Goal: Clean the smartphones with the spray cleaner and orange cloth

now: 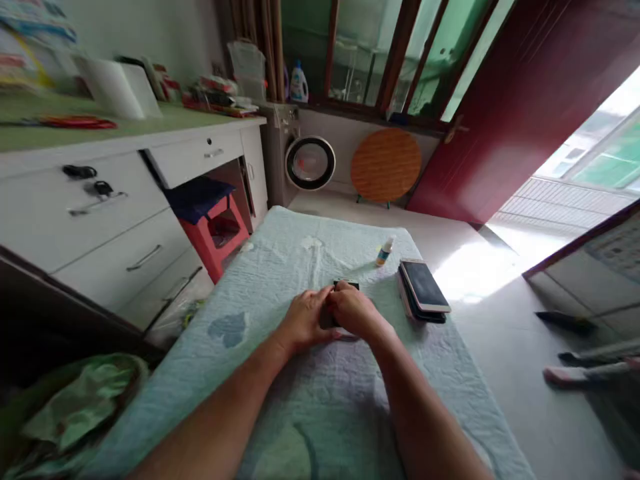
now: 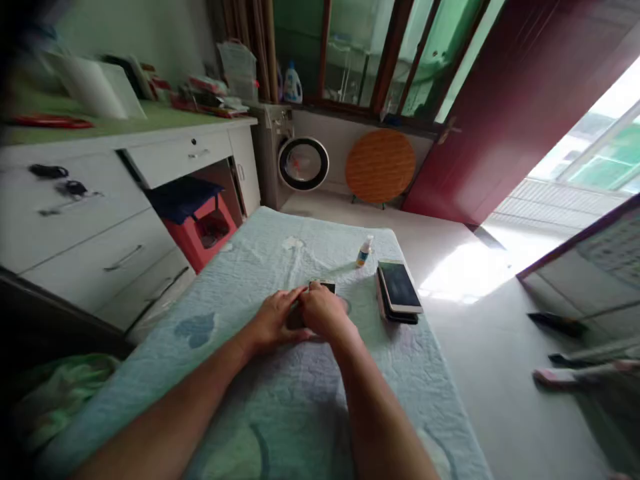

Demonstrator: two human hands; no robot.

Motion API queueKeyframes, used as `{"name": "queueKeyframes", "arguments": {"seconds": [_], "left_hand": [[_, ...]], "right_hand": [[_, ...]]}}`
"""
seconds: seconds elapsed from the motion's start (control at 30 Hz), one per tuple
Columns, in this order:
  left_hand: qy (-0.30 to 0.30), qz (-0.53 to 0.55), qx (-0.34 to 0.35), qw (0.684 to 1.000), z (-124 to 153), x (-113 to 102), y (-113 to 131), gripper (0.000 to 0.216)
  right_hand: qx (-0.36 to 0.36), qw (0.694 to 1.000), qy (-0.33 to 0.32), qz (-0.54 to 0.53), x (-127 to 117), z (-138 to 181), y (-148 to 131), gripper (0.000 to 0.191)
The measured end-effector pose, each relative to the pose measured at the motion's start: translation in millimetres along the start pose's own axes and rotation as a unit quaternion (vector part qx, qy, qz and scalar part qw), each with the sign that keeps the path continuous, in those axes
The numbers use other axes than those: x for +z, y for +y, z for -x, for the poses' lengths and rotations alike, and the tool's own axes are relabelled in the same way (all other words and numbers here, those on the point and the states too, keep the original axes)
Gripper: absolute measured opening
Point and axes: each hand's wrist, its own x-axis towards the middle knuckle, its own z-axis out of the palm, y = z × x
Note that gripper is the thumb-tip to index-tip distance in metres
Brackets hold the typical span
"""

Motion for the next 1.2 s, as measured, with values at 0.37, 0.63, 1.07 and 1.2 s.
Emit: {"name": "queueKeyframes", "arguments": {"seconds": [0.37,0.63,1.07,1.2], "left_hand": [[0.008,0.010,0.010,1.000,1.1,-3.9,4.6,0.092],[0.007,0.012,0.017,1.000,1.5,-3.7,2.9,0.094],[0.009,0.008,-0.018,1.000,3.2,-5.2,8.4,0.092],[0.023,0.027,-0.005,0.999,3.2,-2.0,5.3,0.094]], "right_hand": [[-0.155,0.984,-0.089,-0.022,-7.1,1.3,-5.9,0.019],[-0.104,0.990,-0.093,-0.018,-7.7,2.1,-6.2,0.016],[0.006,1.000,0.004,-0.016,0.3,-1.2,2.7,0.026],[0.009,0.999,0.022,-0.026,4.7,-3.2,4.9,0.026]]}}
